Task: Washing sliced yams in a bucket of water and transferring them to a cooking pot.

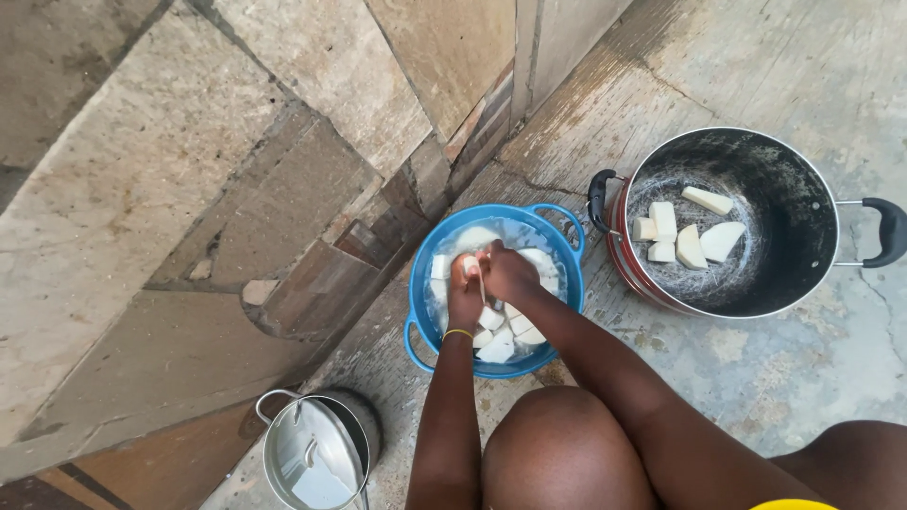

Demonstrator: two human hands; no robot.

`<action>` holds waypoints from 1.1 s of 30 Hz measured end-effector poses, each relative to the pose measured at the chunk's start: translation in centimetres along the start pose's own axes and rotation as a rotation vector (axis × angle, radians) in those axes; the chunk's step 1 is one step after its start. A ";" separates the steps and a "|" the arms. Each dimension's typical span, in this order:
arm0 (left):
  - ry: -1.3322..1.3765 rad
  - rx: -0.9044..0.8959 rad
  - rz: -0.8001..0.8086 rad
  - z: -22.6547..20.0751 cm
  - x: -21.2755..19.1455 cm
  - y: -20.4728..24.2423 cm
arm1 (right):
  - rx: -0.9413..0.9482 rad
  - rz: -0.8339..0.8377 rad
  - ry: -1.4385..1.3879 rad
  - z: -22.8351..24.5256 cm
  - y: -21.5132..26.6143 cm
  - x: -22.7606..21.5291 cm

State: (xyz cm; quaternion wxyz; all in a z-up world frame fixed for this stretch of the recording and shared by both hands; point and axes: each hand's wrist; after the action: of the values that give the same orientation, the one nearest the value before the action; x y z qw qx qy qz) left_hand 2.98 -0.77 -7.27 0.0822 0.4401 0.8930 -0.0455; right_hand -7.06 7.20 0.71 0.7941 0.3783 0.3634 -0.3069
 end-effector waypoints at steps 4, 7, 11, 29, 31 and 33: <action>0.460 -0.375 -0.035 -1.5 -0.1 0.1 | 0.027 0.040 -0.344 -2.5 -2.2 3.7; 0.596 -0.455 -0.085 -0.7 -0.2 0.0 | 0.147 0.187 -0.760 -4.1 -3.8 5.7; 0.731 -0.496 -0.138 -1.4 -0.9 -0.5 | 0.217 0.343 -1.020 -3.9 -4.0 3.7; 0.033 -0.114 -0.055 1.4 -0.1 -0.3 | -0.117 -0.031 0.126 -4.7 -2.5 3.0; 0.028 -0.202 -0.061 1.4 0.1 -0.1 | -0.162 -0.015 0.146 -6.2 -3.5 5.7; 0.023 -0.291 -0.069 2.7 0.2 -0.1 | -0.208 0.002 0.168 -7.2 -4.3 7.3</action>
State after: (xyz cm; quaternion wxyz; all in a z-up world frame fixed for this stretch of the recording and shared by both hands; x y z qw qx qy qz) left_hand 3.09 -1.04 -9.97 0.1335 0.3931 0.9056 0.0867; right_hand -8.83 9.32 -10.12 0.7962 0.3185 0.4582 -0.2339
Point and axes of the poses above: each hand's wrist, its own y-axis away from the middle knuckle, its own x-axis out of the palm, z = x × y, and after that the axes turned 9 degrees about y, right-handed
